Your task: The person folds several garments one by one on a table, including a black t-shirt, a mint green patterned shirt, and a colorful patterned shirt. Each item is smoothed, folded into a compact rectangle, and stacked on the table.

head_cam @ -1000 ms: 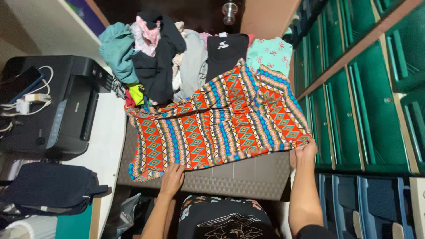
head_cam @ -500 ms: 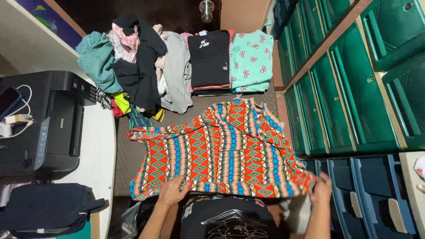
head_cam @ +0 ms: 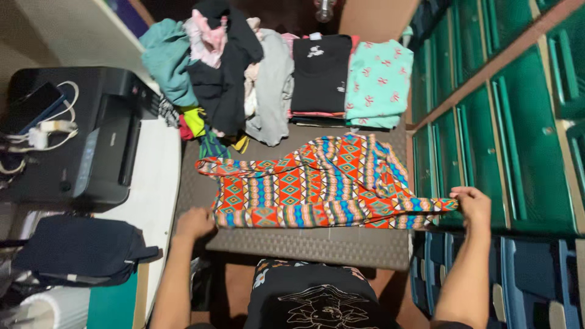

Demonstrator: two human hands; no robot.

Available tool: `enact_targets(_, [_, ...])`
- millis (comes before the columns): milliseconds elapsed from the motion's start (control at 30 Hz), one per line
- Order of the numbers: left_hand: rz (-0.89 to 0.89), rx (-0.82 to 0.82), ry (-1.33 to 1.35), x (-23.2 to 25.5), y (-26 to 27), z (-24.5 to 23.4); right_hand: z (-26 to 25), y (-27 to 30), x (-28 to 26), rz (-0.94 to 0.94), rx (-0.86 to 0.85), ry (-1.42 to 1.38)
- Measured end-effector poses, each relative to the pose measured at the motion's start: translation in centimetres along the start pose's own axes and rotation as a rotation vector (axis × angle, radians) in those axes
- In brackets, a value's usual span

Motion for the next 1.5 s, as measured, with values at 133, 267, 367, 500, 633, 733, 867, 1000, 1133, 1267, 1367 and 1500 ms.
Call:
enact_targets(133, [-0.025,0.218,0.084,-3.9,-1.4,-2.6,2.0,-2.3,-2.8,0.054,-0.013,0.047])
enact_targets(267, [-0.239,0.183,0.314,-7.5,-2.0,-0.9,6.9,-3.0,-2.6,0.102,-0.107,0.502])
enact_targets(367, [-0.284,0.387,0.567,-8.2,-2.4,-0.9,11.2,-1.6,-3.9,-0.356,0.072,1.354])
enact_targets(500, [-0.386,0.499,0.537,-8.8,-1.4,-1.2,10.1,-1.0,-4.1,-0.262,0.312,1.161])
enact_targets(633, [-0.611,0.374,0.386,-9.4,-0.7,-0.5,11.1,-1.8,-4.4,-0.13,0.369,1.29])
enact_targets(733, [-0.636,0.441,0.245,-7.8,-2.7,-1.9,15.9,-1.0,-7.2,-0.412,0.412,1.271])
enact_targets(867, [-0.459,0.762,0.248,-3.7,-6.0,-4.5,23.8,1.9,-8.1,-0.672,0.415,1.119])
enact_targets(1000, [-0.494,0.738,0.356,-2.5,-7.6,-3.9,30.0,5.1,-7.7,-0.82,0.274,0.935])
enact_targets(1133, [-0.533,0.851,0.444,-5.0,-8.1,-4.3,32.9,7.2,-6.5,-0.791,0.195,0.897])
enact_targets(1267, [-0.551,1.026,0.434,-9.5,-7.5,-6.0,34.1,9.2,-6.6,-0.846,0.215,0.881])
enact_targets(1367, [-0.592,1.03,0.379,-12.2,-5.9,-7.1,35.6,10.1,-5.9,-0.855,0.154,0.885])
enact_targets(1500, [-0.692,0.846,0.302,-13.9,-4.5,-8.0,36.4,10.4,-5.4,-0.907,-0.019,0.756])
Point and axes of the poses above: each hand's wrist, its own y-axis away from the middle knuckle, its own z-axis out of the palm, x = y × z, the point moved 9 cm from there along -y, towards the middle knuckle, and after that the axes turned 15 degrees about z, right-handed, at the moved point
